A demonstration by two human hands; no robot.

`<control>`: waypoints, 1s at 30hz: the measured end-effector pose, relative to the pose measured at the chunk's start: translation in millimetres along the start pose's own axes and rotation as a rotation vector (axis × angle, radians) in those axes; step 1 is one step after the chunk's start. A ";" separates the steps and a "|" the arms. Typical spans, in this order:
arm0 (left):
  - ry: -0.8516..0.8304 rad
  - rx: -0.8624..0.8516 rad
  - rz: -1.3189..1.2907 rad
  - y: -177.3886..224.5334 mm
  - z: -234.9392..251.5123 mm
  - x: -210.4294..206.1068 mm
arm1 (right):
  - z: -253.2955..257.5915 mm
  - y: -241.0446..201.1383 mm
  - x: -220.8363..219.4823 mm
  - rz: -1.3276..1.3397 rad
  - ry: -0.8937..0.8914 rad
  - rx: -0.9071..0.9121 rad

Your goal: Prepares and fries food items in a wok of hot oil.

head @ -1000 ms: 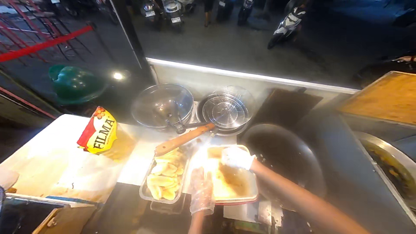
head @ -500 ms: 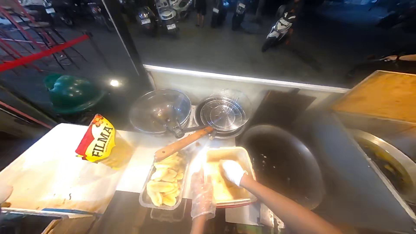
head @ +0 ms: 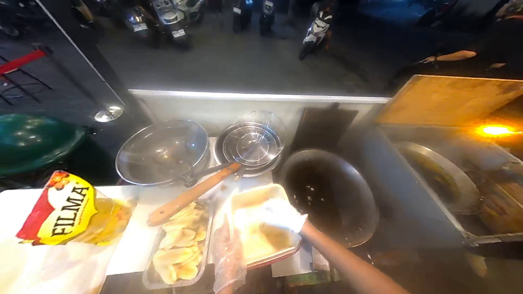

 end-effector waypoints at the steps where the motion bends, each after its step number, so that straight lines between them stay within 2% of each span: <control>1: -0.010 0.008 -0.001 1.5 -0.6 1.1 | -8.8 11.1 16.1 0.069 0.072 0.060; 5: -0.002 -0.020 -0.009 0.6 -2.0 2.4 | -46.7 63.5 70.4 0.430 0.229 0.200; 9: 0.019 -0.001 -0.083 -4.6 -2.3 0.2 | -55.0 144.8 82.6 0.504 0.346 0.068; 12: 0.035 -0.014 -0.101 -10.0 -0.7 -1.8 | -32.9 217.7 62.1 0.425 0.367 -0.208; 15: 0.031 -0.007 -0.082 -13.4 1.8 -1.3 | 0.8 273.1 28.1 0.225 0.283 -0.499; 20: 0.042 -0.003 -0.002 -16.7 4.4 0.0 | 40.7 338.7 -18.4 -0.001 0.107 -0.583; 22: 0.044 0.024 0.001 -14.0 4.0 1.0 | 41.2 335.5 -14.3 -0.067 0.071 -0.579; 24: 0.041 0.032 -0.005 -11.2 3.2 1.2 | 31.4 307.7 7.4 -0.123 0.108 -0.571; 28: 0.053 0.025 -0.035 -12.4 4.8 -1.7 | 0.7 199.5 67.3 -0.145 0.330 -0.366; 30: 0.053 0.039 -0.057 -9.4 4.0 -1.7 | -10.7 130.3 82.3 -0.129 0.356 -0.208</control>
Point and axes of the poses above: each hand's wrist, its own z-axis towards the middle knuckle, its own x-axis out of the back of the hand, y = z × x, the point moved 3 cm from there along z, towards the middle knuckle, and after that the axes turned 6 degrees about -y, right-handed, at the moved point
